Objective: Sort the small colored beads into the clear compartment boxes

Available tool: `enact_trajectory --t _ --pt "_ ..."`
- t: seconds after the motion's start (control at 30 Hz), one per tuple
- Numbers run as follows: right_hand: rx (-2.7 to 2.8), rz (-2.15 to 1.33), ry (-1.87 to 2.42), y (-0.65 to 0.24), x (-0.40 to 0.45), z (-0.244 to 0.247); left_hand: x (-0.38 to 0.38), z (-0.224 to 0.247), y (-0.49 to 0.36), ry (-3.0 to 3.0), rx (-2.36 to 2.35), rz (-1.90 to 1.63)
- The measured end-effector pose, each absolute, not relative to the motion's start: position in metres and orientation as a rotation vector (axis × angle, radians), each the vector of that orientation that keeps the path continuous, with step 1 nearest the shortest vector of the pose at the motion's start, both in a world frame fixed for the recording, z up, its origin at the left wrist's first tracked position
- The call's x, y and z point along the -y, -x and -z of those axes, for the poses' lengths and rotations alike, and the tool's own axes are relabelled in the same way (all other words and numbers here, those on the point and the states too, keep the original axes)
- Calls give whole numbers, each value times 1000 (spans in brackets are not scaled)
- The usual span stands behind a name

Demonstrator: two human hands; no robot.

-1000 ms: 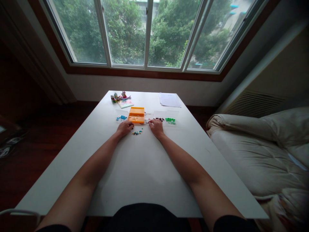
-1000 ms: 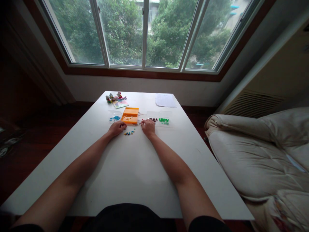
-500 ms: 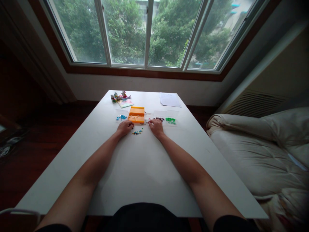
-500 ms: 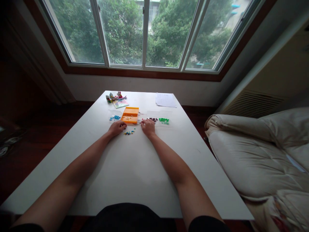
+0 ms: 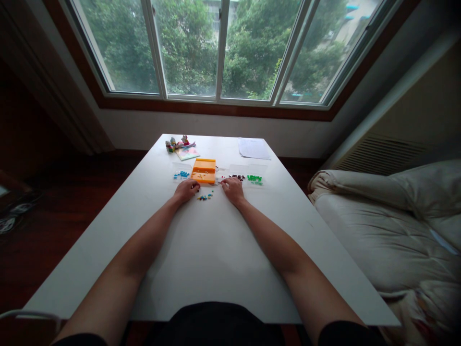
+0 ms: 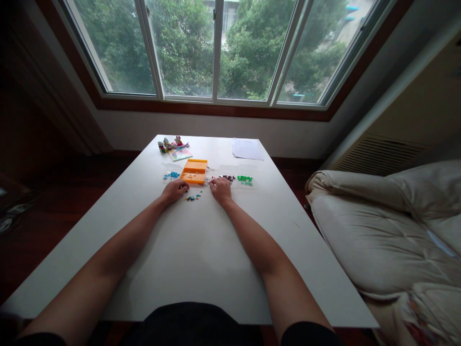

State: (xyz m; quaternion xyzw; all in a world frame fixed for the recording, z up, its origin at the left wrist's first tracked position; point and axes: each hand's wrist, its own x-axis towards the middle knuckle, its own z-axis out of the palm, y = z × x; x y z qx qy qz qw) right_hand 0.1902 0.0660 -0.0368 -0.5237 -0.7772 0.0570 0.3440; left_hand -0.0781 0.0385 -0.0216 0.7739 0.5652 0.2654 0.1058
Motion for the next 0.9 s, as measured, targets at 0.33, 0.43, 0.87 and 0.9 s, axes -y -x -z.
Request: enact_trajectory --t 0.33,0.43,0.87,0.9 --pt "2032 -130 1352 -191 -67 38 -39 23 78 -2289 -1662 -794" --pt "2033 -130 1361 -191 -67 38 -39 23 78 -2284 -1662 -794" --pt "2041 -145 1365 -190 -63 34 -38 21 77 -2261 -1677 -786" --pt "2040 -145 1364 -190 -63 34 -38 21 77 -2261 -1676 -785"
